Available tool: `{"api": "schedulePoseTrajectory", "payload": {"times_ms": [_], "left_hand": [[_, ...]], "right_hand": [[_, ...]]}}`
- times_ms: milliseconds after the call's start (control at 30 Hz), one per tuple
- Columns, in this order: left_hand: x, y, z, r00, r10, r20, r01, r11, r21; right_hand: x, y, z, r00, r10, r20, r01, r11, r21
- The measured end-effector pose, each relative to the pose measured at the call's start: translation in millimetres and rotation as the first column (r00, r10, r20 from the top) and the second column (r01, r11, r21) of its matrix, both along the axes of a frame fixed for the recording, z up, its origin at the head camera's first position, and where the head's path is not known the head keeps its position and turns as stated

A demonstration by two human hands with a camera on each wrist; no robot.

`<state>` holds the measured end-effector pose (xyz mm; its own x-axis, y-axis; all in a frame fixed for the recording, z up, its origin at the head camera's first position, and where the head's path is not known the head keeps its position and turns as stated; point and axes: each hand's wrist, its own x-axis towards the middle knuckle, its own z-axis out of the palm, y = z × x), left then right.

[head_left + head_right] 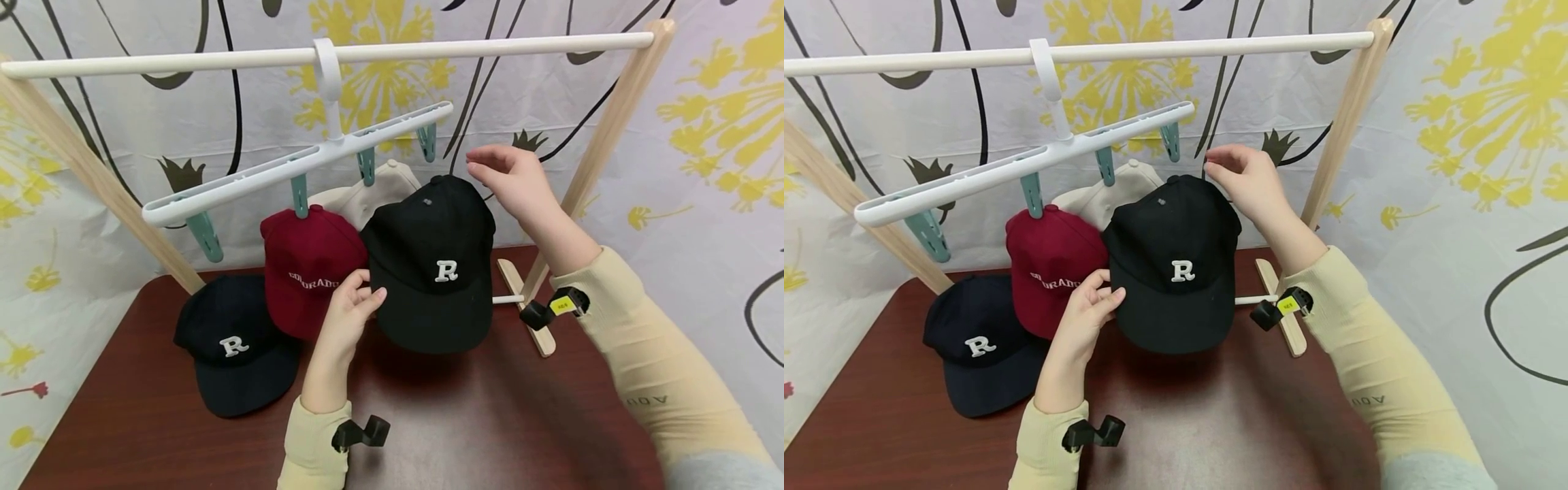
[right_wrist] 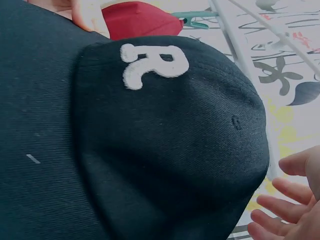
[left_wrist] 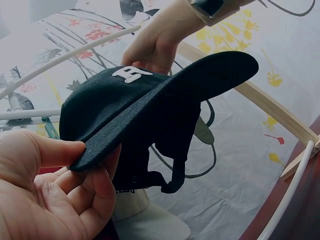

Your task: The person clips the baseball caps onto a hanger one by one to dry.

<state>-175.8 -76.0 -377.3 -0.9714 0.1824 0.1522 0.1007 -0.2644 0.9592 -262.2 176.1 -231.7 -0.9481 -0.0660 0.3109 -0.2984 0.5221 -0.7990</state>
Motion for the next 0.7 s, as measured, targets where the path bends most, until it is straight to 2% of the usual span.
{"api": "schedulePoseTrajectory", "payload": {"times_ms": [133, 300, 700], "left_hand": [[1.0, -0.7, -0.2, 1.0, 0.006, 0.003, -0.006, 1.0, 0.0], [1.4, -0.6, -0.9, 1.0, -0.008, 0.006, 0.008, 1.0, 0.002], [2.4, -2.0, 0.5, 1.0, -0.022, -0.007, 0.022, 1.0, 0.01]], "right_hand": [[-5.0, -4.8, 7.9, 0.998, 0.05, 0.039, -0.052, 0.997, 0.049], [-8.2, -6.3, 13.5, 0.994, 0.047, 0.095, -0.055, 0.995, 0.081], [-23.1, -11.3, 16.7, 0.974, 0.082, 0.213, -0.098, 0.993, 0.066]]}}
